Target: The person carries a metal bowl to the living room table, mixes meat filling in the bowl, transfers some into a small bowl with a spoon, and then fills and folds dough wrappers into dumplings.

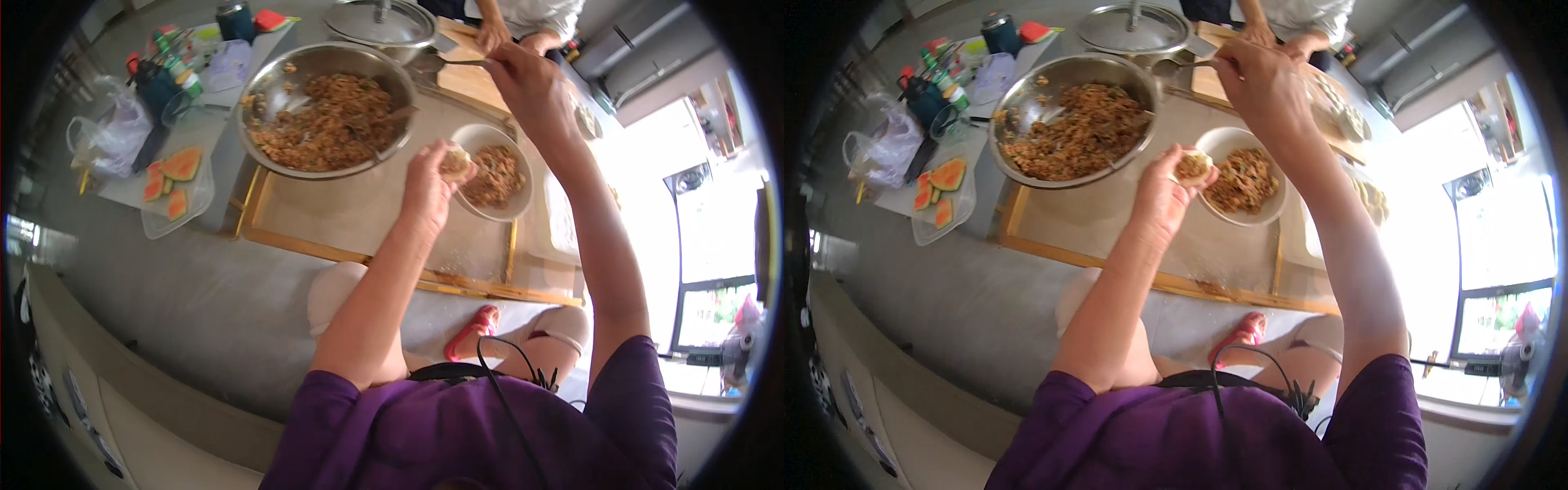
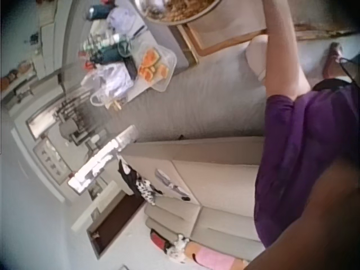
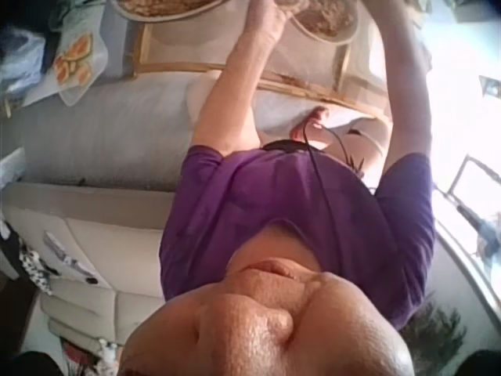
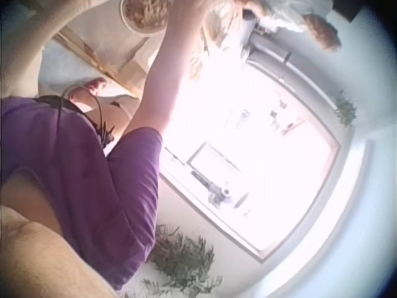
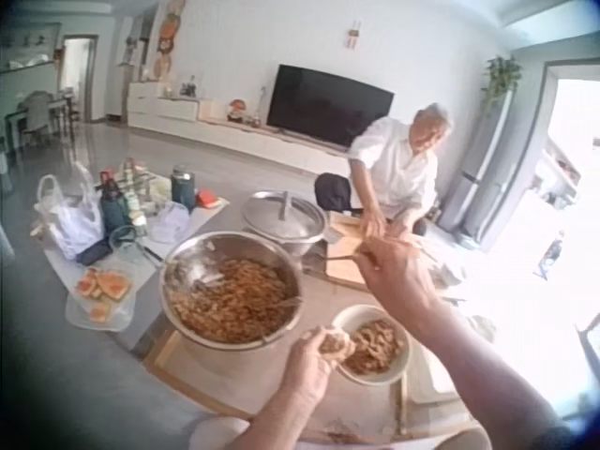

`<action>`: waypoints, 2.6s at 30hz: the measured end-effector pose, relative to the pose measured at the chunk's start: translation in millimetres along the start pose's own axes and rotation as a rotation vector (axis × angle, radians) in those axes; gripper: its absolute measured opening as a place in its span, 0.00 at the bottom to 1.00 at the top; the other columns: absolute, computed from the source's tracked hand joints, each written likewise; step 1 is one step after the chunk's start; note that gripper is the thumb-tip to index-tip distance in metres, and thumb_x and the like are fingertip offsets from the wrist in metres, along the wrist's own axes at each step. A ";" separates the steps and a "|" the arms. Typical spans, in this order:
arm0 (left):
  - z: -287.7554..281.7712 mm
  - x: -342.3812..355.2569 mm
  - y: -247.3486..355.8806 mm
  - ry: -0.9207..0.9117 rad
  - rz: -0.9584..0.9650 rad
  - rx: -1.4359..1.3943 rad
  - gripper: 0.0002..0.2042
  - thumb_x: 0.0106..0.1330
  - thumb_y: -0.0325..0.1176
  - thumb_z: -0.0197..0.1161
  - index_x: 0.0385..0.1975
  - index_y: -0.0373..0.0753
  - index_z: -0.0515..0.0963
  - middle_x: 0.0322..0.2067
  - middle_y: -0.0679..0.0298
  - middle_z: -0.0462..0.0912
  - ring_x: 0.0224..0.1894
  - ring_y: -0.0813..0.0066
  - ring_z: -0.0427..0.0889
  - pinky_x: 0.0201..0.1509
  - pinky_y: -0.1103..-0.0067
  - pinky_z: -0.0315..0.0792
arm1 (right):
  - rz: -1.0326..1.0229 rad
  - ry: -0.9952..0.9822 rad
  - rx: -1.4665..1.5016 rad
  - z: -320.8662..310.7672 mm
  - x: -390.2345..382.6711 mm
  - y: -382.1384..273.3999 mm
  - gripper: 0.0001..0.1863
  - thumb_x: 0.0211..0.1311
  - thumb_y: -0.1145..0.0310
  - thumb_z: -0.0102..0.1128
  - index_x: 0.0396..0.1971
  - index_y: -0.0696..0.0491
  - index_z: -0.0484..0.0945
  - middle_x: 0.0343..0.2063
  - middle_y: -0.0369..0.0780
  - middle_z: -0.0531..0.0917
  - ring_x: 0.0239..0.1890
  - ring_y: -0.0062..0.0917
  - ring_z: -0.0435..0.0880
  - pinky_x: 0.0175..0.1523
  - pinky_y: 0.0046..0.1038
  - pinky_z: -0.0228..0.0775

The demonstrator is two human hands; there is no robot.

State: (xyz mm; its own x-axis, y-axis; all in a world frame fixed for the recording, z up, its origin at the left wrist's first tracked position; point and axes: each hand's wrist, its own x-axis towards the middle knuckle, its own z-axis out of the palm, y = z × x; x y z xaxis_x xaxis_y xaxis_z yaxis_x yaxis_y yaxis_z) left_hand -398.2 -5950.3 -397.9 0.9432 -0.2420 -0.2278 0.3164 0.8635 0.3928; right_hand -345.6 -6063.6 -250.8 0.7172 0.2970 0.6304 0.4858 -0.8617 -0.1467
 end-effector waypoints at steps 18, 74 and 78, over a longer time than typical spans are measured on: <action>23.6 -35.7 5.2 -0.213 -0.178 0.085 0.21 0.74 0.43 0.39 0.48 0.27 0.65 0.46 0.45 0.72 0.48 0.50 0.75 0.56 0.60 0.71 | 0.408 -0.261 -0.101 -38.4 -212.2 24.9 0.05 0.56 0.68 0.57 0.28 0.53 0.75 0.28 0.42 0.79 0.34 0.37 0.79 0.39 0.36 0.72; 76.4 -156.7 -54.9 -0.431 -0.109 0.800 0.18 0.65 0.24 0.57 0.53 0.31 0.64 0.45 0.55 0.77 0.41 0.65 0.83 0.46 0.75 0.80 | 0.354 -0.408 0.499 -156.1 -206.8 -21.4 0.11 0.53 0.66 0.60 0.34 0.55 0.83 0.28 0.44 0.81 0.35 0.36 0.80 0.43 0.34 0.72; 69.8 -155.3 -56.7 -0.511 -0.067 0.809 0.26 0.64 0.31 0.60 0.60 0.31 0.59 0.53 0.54 0.71 0.51 0.68 0.77 0.52 0.74 0.76 | 0.290 -0.329 0.482 -157.3 -206.8 -23.4 0.10 0.55 0.68 0.59 0.32 0.57 0.82 0.28 0.44 0.80 0.36 0.36 0.79 0.43 0.34 0.71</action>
State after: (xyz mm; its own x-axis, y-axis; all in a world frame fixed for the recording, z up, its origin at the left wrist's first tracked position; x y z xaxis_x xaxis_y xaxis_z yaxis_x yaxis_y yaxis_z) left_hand -555.6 -5992.6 -322.6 0.7903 -0.6088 0.0696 0.1648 0.3205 0.9328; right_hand -583.9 -6169.5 -257.8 0.9312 0.2568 0.2587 0.3645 -0.6671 -0.6497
